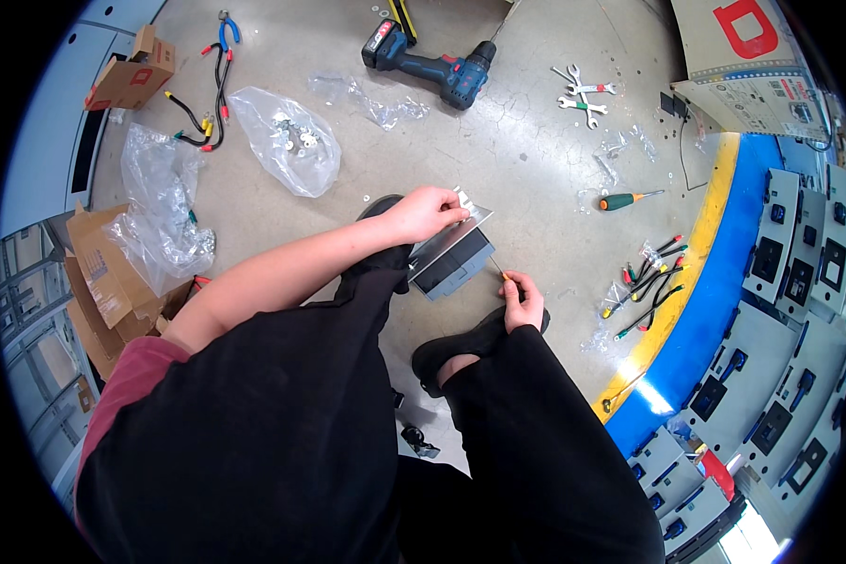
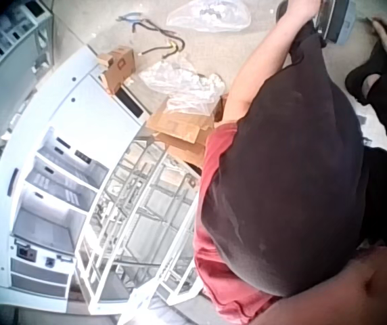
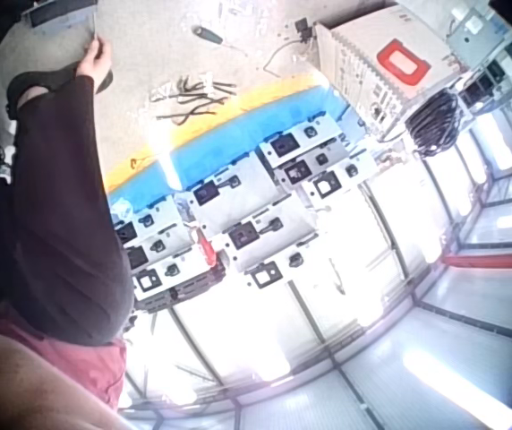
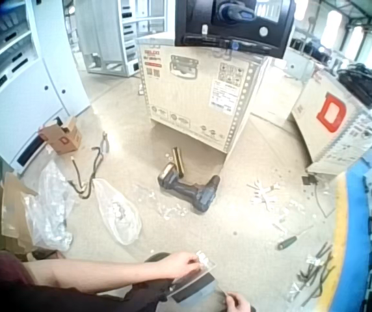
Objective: The person sits on the floor and assembles an electrical component. They handle washers and screws, attach a metal plate to the component, and use a screwdriver to tighten the screws.
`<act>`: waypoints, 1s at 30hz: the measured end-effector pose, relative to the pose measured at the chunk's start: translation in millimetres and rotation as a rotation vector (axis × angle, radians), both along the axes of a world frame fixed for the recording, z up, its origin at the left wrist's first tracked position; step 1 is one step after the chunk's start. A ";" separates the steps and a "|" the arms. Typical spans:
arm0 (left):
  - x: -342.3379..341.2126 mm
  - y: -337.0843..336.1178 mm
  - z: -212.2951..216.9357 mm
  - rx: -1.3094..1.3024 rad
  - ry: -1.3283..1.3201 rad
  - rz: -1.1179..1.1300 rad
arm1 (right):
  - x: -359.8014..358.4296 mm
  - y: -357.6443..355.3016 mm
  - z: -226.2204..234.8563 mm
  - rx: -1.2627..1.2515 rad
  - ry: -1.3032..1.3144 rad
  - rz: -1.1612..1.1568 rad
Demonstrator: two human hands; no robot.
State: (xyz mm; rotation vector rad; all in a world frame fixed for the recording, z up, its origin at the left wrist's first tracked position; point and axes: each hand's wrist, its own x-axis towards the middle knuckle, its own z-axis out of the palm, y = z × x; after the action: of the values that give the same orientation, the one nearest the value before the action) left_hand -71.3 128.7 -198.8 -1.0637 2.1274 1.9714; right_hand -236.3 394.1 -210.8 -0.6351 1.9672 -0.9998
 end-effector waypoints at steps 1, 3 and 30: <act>-1.2 -0.2 -0.3 -0.011 -0.008 -0.013 | -0.3 0.6 -0.4 -0.001 0.002 -0.004; -3.3 -0.6 -1.3 -0.034 -0.023 -0.040 | -1.8 2.2 -0.6 0.000 0.000 0.002; 2.9 -6.6 -18.1 0.316 0.071 0.014 | -2.1 1.9 1.7 -0.070 -0.079 0.004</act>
State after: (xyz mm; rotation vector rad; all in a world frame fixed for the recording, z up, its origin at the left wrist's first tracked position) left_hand -68.5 122.1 -216.9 -0.9680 1.7578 2.2828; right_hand -238.4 396.0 -209.2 -0.6290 1.8684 -1.0789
